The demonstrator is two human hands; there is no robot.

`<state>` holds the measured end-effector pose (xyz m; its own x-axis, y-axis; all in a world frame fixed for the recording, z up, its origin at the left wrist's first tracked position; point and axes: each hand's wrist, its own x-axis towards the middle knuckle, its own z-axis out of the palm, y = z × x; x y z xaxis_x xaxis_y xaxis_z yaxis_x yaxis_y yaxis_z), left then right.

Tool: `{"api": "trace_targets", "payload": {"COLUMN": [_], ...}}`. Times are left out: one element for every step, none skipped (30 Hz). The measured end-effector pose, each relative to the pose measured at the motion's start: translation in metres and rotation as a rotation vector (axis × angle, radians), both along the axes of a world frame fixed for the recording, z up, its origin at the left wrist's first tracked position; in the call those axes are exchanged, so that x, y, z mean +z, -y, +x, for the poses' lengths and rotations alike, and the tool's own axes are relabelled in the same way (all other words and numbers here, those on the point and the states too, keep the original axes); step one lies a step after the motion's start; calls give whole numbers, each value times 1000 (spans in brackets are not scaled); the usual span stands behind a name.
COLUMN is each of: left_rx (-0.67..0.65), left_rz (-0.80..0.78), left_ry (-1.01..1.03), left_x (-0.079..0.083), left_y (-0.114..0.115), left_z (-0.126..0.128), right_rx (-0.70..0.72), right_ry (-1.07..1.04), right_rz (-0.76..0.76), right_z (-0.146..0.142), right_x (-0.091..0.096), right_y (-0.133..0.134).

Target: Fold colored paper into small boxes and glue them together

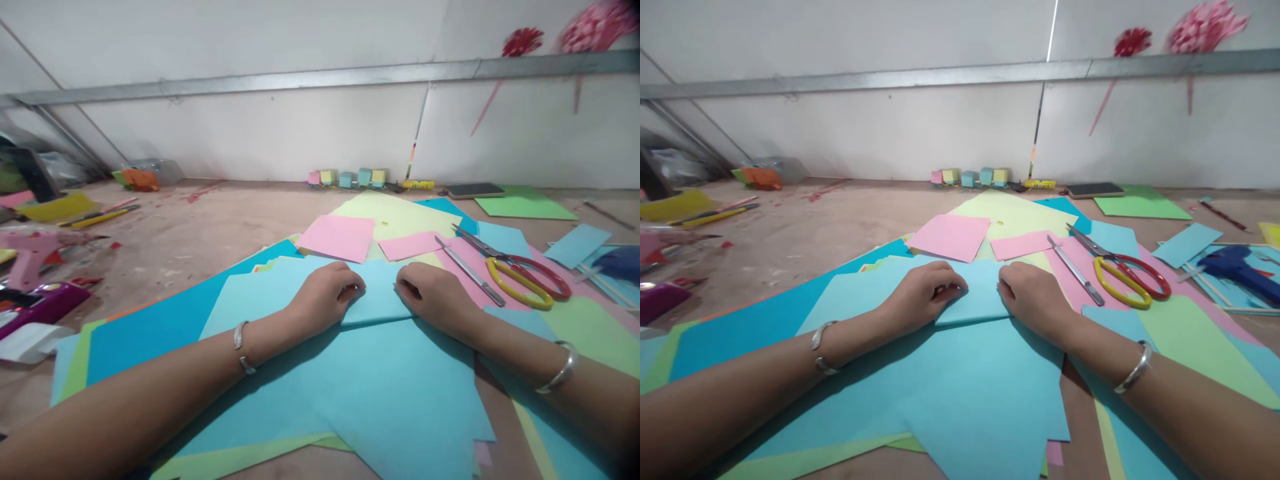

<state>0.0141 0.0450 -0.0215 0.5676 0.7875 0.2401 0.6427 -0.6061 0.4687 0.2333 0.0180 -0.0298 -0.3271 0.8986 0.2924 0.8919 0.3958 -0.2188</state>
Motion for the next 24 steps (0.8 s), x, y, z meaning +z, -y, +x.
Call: {"api": "trace_targets", "payload": {"left_rx": [-3,-7,-16,-30,-49,-76,-109,-148,-201,-273,-356,-441,-528,-585,-610,-619,-626,-615,-589,-551,-498,-440,-378,-315], "left_rz": [-6,-12,-18,-21,-15,7,49,105,157,189,196,179,132,100,65,8,-52,-104,-141,-156,-148,-122,-87,-46], "left_ry": [6,13,20,24,24,18,4,-11,-27,-48,-77,-114,-166,-223,-286,-329,-342,-342,-341,-346,-354,-372,-397,-426], "left_x": [0,0,0,0,-1,-1,-1,0,1,4,7,12,17,22,28,32,35,37,37,36,33,30,26,22], "left_y": [0,-1,-1,-2,-3,-3,-4,-5,-7,-8,-10,-12,-14,-16,-17,-19,-20,-21,-22,-22,-21,-19,-17,-15], "left_z": [0,-1,-1,-2,-2,-3,-3,-3,-2,-1,1,4,6,9,13,16,19,23,26,29,33,36,39,42], "right_rx": [-3,-5,-7,-8,-9,-9,-10,-10,-11,-12,-13,-14,-13,-13,-12,-11,-10,-11,-10,-9,-7,-6,-7,-8], "right_ry": [0,1,3,4,5,7,7,8,10,11,13,14,15,16,17,17,18,19,20,21,21,21,21,20], "right_rz": [-7,-12,-16,-20,-22,-24,-27,-30,-36,-43,-51,-59,-67,-74,-80,-85,-89,-90,-90,-90,-90,-89,-88,-87], "right_z": [0,0,-1,-1,-1,-1,-2,-2,-2,-2,-2,-2,-2,-2,-2,-2,-2,-2,-2,-2,-2,-3,-3,-3], "right_x": [0,1,1,1,2,2,2,2,2,2,2,2,3,3,3,4,4,5,5,6,6,6,7,7], "right_y": [0,0,0,0,0,1,1,1,1,0,0,0,0,-1,-1,-1,-1,-2,-2,-2,-2,-2,-2,-2]}}
